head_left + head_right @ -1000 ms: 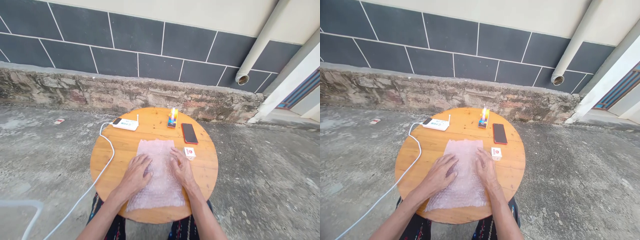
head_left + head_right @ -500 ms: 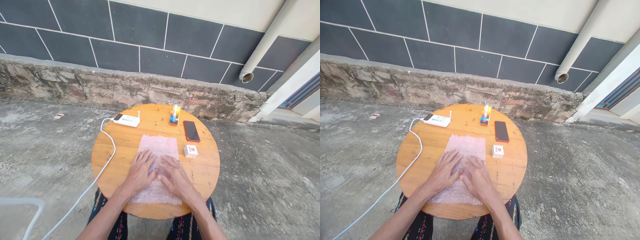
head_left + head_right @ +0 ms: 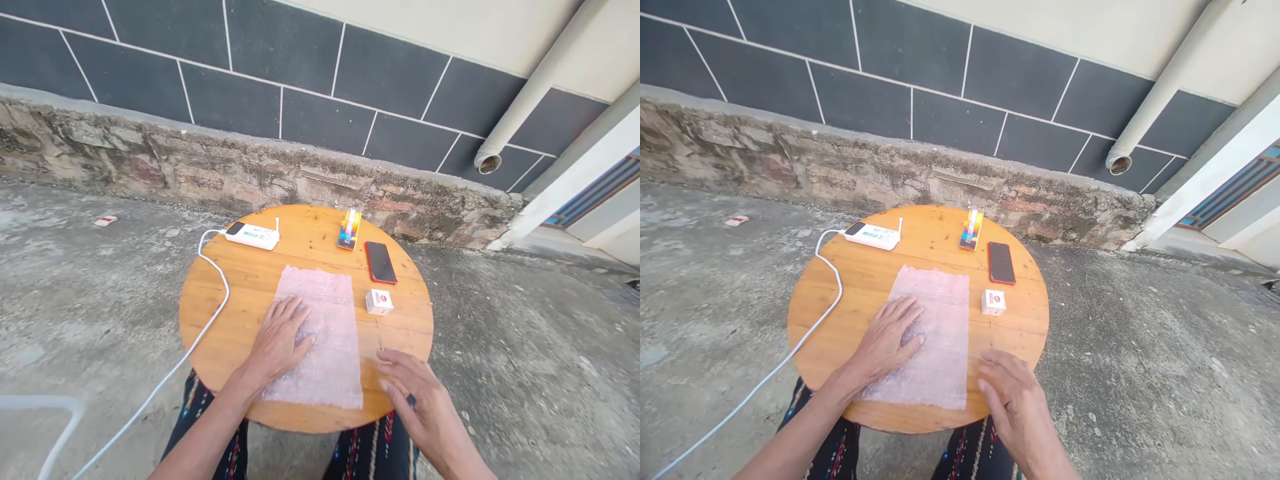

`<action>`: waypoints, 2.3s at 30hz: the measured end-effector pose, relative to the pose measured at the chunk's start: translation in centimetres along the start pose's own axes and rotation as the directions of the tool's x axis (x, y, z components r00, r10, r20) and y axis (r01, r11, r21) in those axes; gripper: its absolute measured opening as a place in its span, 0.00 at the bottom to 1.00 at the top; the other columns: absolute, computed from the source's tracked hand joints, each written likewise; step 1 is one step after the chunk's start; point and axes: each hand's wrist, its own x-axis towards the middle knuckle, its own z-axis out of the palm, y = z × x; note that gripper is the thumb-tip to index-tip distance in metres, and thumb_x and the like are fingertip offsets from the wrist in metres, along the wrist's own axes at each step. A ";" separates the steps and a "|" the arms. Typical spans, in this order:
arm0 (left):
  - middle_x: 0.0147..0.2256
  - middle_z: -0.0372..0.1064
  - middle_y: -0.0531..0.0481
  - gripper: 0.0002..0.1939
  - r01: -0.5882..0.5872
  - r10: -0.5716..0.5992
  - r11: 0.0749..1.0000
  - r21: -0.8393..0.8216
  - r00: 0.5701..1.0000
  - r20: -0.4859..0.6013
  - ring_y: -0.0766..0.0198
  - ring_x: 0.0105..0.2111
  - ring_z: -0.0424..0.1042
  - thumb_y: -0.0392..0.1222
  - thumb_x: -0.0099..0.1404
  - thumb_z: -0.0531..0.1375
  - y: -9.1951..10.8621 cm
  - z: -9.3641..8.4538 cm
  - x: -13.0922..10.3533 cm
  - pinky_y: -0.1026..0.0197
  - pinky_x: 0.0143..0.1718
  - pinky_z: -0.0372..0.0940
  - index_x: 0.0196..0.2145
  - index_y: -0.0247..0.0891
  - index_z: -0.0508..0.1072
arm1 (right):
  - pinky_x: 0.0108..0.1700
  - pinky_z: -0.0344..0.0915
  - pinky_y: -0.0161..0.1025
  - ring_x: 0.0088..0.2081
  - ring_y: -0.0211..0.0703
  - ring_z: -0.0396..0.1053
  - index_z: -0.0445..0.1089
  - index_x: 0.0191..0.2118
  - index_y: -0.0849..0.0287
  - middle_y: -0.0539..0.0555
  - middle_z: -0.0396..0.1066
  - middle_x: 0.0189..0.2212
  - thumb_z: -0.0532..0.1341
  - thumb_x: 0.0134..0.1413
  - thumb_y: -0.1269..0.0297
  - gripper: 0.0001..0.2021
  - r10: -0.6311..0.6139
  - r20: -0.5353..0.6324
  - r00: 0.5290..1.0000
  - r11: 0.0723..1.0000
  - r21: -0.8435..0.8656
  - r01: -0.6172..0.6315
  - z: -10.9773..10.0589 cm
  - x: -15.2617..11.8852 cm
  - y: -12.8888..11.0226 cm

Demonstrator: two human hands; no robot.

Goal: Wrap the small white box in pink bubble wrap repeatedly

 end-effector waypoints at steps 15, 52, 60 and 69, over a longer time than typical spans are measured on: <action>0.59 0.58 0.42 0.27 0.048 -0.047 0.998 -0.033 0.999 0.024 0.49 0.60 0.53 0.44 0.57 0.61 0.5 -0.8 0.0 0.44 0.62 0.47 0.54 0.38 0.66 | 0.56 0.62 0.52 0.55 0.52 0.63 0.68 0.51 0.65 0.64 0.66 0.53 0.49 0.59 0.74 0.18 -0.040 0.058 0.998 0.964 -0.261 0.054 5.5 8.2 0.1; 0.58 0.60 0.38 0.20 0.207 -0.190 0.965 0.164 0.975 -0.113 0.47 0.60 0.55 0.41 0.66 0.50 -3.7 -0.6 3.4 0.39 0.58 0.52 0.54 0.36 0.66 | 0.59 0.51 0.47 0.59 0.52 0.55 0.62 0.58 0.64 0.60 0.60 0.59 0.54 0.59 0.62 0.22 0.044 -0.014 0.999 0.985 -0.168 -0.045 8.6 14.2 0.1; 0.60 0.58 0.44 0.21 0.024 -0.024 0.997 0.079 1.000 0.007 0.47 0.62 0.51 0.46 0.66 0.51 -2.9 -0.6 3.4 0.36 0.60 0.45 0.55 0.43 0.65 | 0.60 0.51 0.49 0.60 0.52 0.54 0.61 0.58 0.65 0.61 0.59 0.60 0.53 0.60 0.63 0.22 0.050 -0.003 0.999 0.984 -0.171 -0.050 8.5 14.2 0.0; 0.58 0.61 0.44 0.19 -0.061 0.059 0.997 -0.054 0.997 -0.045 0.50 0.61 0.53 0.46 0.60 0.57 -2.2 -1.3 3.5 0.45 0.60 0.51 0.49 0.40 0.71 | 0.59 0.51 0.50 0.60 0.52 0.54 0.61 0.58 0.64 0.62 0.58 0.60 0.53 0.60 0.63 0.22 0.039 -0.017 0.999 0.986 -0.161 -0.041 8.6 14.1 0.2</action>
